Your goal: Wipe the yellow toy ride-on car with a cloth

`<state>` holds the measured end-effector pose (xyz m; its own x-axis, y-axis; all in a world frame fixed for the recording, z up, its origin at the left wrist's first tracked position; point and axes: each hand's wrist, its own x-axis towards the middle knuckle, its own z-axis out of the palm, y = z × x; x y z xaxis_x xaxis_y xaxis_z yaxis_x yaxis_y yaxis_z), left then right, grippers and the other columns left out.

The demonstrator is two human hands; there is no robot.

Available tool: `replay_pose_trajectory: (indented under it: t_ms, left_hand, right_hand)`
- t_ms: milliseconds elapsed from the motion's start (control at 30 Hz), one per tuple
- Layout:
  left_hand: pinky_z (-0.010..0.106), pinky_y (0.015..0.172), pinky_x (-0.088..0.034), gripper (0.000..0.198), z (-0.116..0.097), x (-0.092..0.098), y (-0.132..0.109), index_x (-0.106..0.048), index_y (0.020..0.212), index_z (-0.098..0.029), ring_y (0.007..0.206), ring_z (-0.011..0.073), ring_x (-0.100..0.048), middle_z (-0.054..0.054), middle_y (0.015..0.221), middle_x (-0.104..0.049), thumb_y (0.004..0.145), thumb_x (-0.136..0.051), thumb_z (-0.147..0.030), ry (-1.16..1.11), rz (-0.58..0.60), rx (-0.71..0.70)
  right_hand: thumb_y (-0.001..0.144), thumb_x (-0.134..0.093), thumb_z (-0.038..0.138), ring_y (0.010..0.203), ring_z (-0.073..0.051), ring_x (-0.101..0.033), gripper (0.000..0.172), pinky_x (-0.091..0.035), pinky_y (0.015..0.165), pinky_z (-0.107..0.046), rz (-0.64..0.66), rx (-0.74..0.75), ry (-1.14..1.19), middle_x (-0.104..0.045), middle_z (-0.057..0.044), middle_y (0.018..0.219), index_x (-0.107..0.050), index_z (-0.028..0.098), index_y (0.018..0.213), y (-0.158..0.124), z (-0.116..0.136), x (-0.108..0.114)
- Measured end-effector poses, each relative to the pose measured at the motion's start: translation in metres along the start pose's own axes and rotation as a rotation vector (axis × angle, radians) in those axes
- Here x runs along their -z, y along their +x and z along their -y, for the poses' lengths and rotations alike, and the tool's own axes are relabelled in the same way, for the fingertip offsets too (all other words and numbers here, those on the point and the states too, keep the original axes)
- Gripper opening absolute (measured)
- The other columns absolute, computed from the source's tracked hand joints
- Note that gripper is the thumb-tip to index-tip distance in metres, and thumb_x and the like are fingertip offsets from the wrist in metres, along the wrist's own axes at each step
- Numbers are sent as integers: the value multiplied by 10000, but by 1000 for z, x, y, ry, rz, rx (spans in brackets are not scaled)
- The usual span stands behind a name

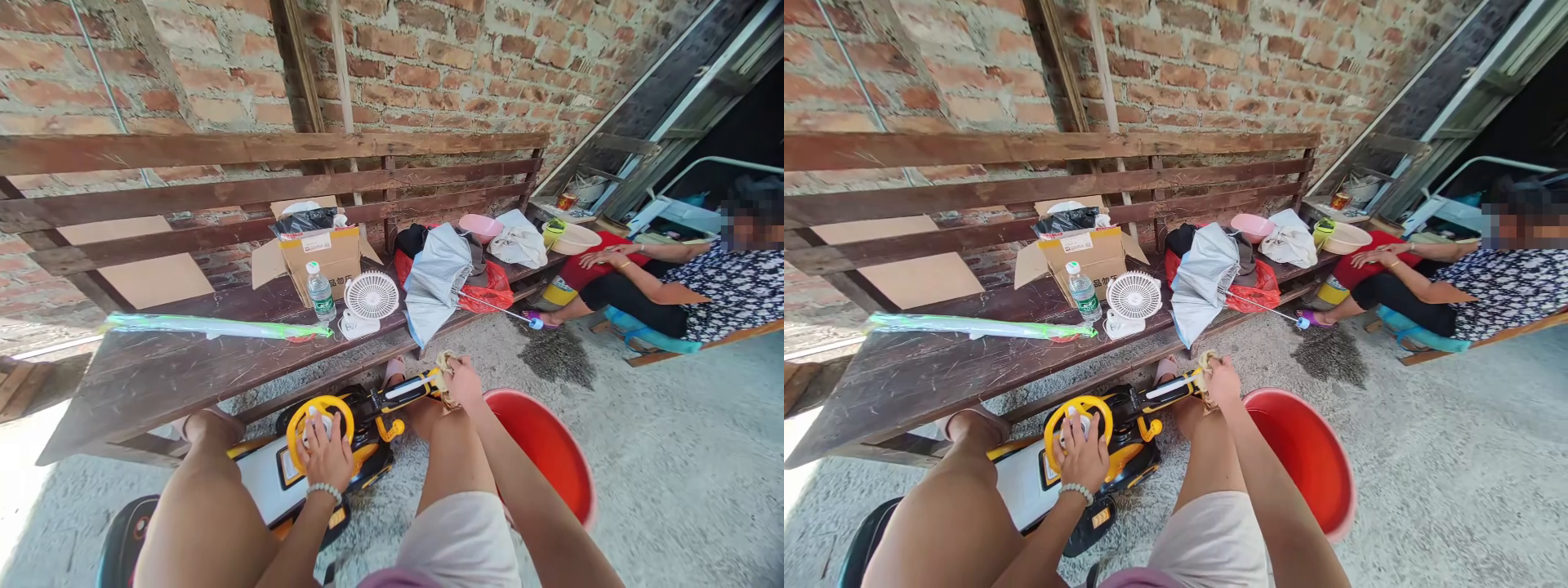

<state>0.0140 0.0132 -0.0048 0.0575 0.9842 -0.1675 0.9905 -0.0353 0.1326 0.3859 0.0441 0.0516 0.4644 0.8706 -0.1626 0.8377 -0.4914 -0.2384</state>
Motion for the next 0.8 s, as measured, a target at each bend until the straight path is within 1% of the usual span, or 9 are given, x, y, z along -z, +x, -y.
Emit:
replay_pose_trajectory:
  t_ms: [67, 100, 167, 267, 333, 433, 600, 633, 800]
  left_hand:
    - [662, 1363, -147, 650, 0, 0, 0, -496, 1693, -240, 1733, 407, -156, 192, 1854, -230, 1053, -524, -352, 7, -9, 1]
    - [664, 1362, -151, 636, 0, 0, 0, -505, 1688, -236, 1731, 408, -164, 194, 1853, -232, 1060, -499, -335, 8, -14, 1]
    - [667, 1361, -158, 625, 1, 0, -1, -520, 1679, -226, 1729, 406, -177, 200, 1849, -243, 1061, -472, -306, 1, -21, 0]
    - [664, 1363, -165, 626, 0, 0, -2, -532, 1670, -214, 1728, 396, -185, 194, 1842, -271, 1051, -480, -289, -12, -34, 3]
    - [661, 1362, -170, 622, -1, -1, -3, -538, 1665, -217, 1728, 387, -187, 186, 1838, -289, 1049, -481, -282, -2, -53, 3]
    - [664, 1357, -178, 617, -1, -3, -4, -549, 1656, -215, 1724, 384, -194, 187, 1835, -297, 1045, -501, -290, 13, -90, 11]
    - [677, 1347, -200, 614, 4, -9, -2, -551, 1656, -215, 1709, 401, -237, 203, 1821, -323, 1057, -518, -343, -29, -99, -21]
    - [677, 1347, -202, 607, 5, -10, -2, -555, 1655, -217, 1705, 402, -246, 200, 1816, -337, 1062, -504, -341, -33, -101, -25]
    - [682, 1349, -202, 586, 5, -13, -1, -573, 1643, -229, 1702, 399, -260, 188, 1811, -356, 1072, -467, -305, -43, -115, -20]
  right_hand:
    - [1072, -494, 343, 1165, -261, -717, 506, -532, 970, -340, -67, -83, 143, -590, -170, 1555, -650, 222, 1537, 14, -5, 1]
    - [1081, -484, 371, 1199, -270, -718, 516, -530, 994, -342, -67, -108, 207, -594, -172, 1568, -649, 214, 1544, 19, -6, -1]
    - [1082, -507, 419, 1232, -288, -725, 500, -534, 1005, -340, 0, -143, 292, -665, -178, 1508, -701, 196, 1486, 28, -5, -10]
    - [1076, -540, 448, 1185, -309, -764, 470, -556, 961, -341, 109, -205, 324, -780, -188, 1327, -764, 173, 1385, 32, -2, -30]
    - [1087, -514, 443, 1202, -311, -768, 481, -561, 953, -332, 125, -246, 345, -796, -188, 1310, -753, 168, 1401, 33, -3, -40]
    - [1089, -501, 422, 1196, -285, -777, 477, -566, 923, -295, 129, -279, 378, -807, -164, 1307, -741, 180, 1423, 38, -6, -49]
    - [1082, -481, 383, 980, -259, -818, 451, -583, 798, -285, 145, -357, 397, -847, -154, 1111, -777, 165, 1344, 42, -15, -54]
    - [1070, -498, 373, 970, -266, -819, 438, -586, 795, -295, 144, -374, 388, -846, -160, 1089, -783, 165, 1330, 41, -18, -54]
    - [937, -663, 294, 1151, -331, -791, 334, -586, 939, -367, 107, -429, 340, -828, -207, 1151, -826, 170, 1200, 31, -44, -48]
